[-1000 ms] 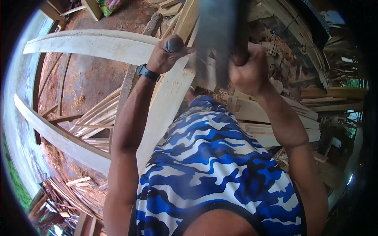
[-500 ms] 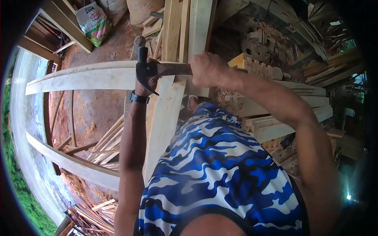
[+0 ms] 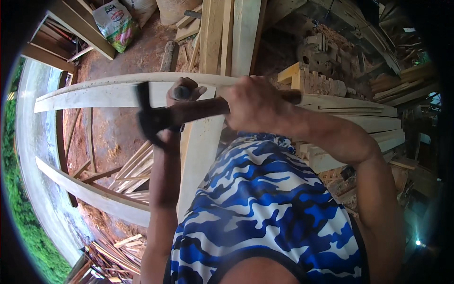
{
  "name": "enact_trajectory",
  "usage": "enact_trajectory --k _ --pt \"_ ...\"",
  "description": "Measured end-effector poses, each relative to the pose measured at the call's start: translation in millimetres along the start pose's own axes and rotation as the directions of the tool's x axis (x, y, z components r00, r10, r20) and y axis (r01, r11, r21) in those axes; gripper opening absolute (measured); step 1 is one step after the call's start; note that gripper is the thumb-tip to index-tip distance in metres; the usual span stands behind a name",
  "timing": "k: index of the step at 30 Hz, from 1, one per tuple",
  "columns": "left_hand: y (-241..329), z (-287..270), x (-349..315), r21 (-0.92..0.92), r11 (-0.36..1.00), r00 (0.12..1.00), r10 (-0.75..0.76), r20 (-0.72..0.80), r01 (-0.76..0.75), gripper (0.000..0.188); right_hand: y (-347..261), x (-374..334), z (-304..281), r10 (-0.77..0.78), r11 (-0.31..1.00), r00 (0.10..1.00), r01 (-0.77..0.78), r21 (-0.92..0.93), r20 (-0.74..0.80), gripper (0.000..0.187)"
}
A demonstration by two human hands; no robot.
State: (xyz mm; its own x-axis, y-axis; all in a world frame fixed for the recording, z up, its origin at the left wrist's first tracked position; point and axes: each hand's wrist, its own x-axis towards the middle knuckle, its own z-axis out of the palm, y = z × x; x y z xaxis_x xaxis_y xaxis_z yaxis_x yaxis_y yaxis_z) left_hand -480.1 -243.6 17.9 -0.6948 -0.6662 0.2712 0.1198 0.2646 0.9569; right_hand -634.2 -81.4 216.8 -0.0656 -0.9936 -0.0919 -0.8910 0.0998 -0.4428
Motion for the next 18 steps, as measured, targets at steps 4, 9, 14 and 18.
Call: enact_trajectory --k 4,9,14,18 --pt "32.4 7.1 14.2 0.063 0.957 0.957 0.277 0.081 -0.282 0.013 38.7 13.6 21.0 0.233 0.972 0.960 -0.224 -0.075 0.154 0.022" --pt "-8.1 -17.9 6.6 -0.047 0.995 0.989 -0.086 0.116 0.092 0.012 48.7 6.5 4.0 0.222 0.974 0.968 -0.215 -0.078 0.114 0.025" --pt "-39.9 -9.3 55.8 0.759 0.555 0.886 0.458 0.064 -0.341 0.026 64.3 -6.8 -1.1 0.338 0.914 0.935 -0.353 0.201 0.105 0.034" --pt "-1.7 30.3 87.1 -0.057 0.982 0.752 -0.174 -0.636 0.179 0.031 79.4 -27.5 2.6 0.352 0.821 0.924 -0.381 0.425 0.149 0.036"
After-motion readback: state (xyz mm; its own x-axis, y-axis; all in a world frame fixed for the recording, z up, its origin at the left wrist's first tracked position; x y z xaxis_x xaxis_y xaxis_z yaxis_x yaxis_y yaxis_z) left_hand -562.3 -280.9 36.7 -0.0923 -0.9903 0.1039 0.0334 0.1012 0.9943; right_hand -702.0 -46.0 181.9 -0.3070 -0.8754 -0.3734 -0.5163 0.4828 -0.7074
